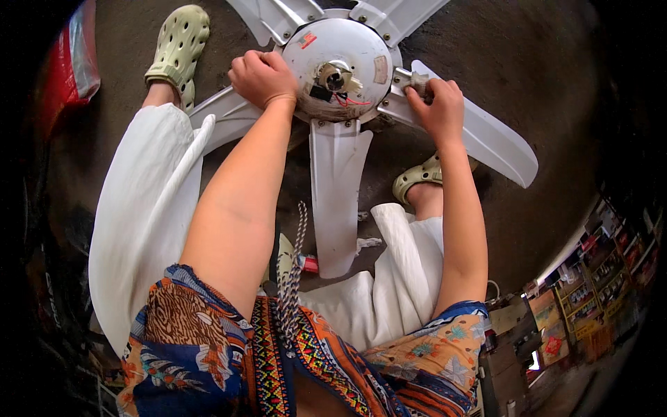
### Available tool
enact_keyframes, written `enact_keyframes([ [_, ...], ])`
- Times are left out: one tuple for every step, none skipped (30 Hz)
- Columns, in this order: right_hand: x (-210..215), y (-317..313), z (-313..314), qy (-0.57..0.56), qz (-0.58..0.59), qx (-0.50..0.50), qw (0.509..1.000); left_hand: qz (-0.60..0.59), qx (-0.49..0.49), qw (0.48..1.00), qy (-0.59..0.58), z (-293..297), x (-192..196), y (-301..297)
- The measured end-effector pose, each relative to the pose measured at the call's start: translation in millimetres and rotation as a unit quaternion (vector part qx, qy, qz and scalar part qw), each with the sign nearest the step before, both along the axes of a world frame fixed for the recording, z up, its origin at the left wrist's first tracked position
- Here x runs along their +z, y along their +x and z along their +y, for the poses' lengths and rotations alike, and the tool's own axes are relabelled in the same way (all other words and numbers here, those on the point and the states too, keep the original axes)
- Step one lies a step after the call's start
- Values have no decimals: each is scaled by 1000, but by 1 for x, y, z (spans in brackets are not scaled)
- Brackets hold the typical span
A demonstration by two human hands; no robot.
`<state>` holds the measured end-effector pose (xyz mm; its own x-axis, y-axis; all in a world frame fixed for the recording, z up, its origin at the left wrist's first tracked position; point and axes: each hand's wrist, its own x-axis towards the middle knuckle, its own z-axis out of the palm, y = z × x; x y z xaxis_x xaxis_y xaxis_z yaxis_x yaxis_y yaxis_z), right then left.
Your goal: The person sits on the floor and cleans a disassembled ceiling fan with a rag. They wipe the dust from the central motor housing and each of the five white blades, using their hands to reach different sections of the assembly.
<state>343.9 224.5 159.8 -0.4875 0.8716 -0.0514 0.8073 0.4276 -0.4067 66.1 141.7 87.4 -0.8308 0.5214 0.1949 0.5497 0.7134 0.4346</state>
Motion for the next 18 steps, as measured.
enact_keyframes([
  [-1,-4,1,18,-5,14,1000,-1,4,1000,-5,0,0,-2],
  [0,-9,2,38,-12,24,999,-4,5,1000,-9,3,2,-3],
  [1,-14,2,58,-19,34,998,-8,6,1000,-13,4,3,-3],
  [2,-21,1,78,-36,65,994,-1,4,1000,-8,1,1,-3],
  [2,-22,0,84,-43,69,993,1,8,1000,-11,1,1,-4],
  [2,-23,0,90,-49,74,992,2,11,1000,-14,1,1,-5],
  [2,-24,-1,96,-55,78,991,4,15,1000,-16,0,1,-6],
  [5,-23,1,88,-60,84,991,2,14,1000,-12,1,1,-6],
  [6,-20,1,92,-64,81,990,0,14,1000,-9,1,1,-4],
  [7,-16,0,96,-68,78,990,-2,14,1000,-5,2,1,-4],
  [9,-12,-3,96,-76,74,990,0,9,1000,-4,2,2,-1],
  [11,-12,-5,92,-79,74,990,1,4,1000,-3,3,3,0],
  [8,-16,-3,94,-73,82,989,2,-1,1000,-2,4,3,1],
  [7,-21,-1,98,-68,89,989,3,5,1000,-9,4,2,-2],
  [7,-27,-1,102,-63,95,988,6,9,1000,-8,1,2,-5],
  [11,-33,-3,93,-58,92,990,9,14,1000,-8,-2,2,-8],
  [11,-31,-3,64,-66,73,993,11,14,1000,-3,-1,-1,-9],
  [12,-26,-2,34,-74,54,995,4,13,1000,2,0,-3,-8],
])
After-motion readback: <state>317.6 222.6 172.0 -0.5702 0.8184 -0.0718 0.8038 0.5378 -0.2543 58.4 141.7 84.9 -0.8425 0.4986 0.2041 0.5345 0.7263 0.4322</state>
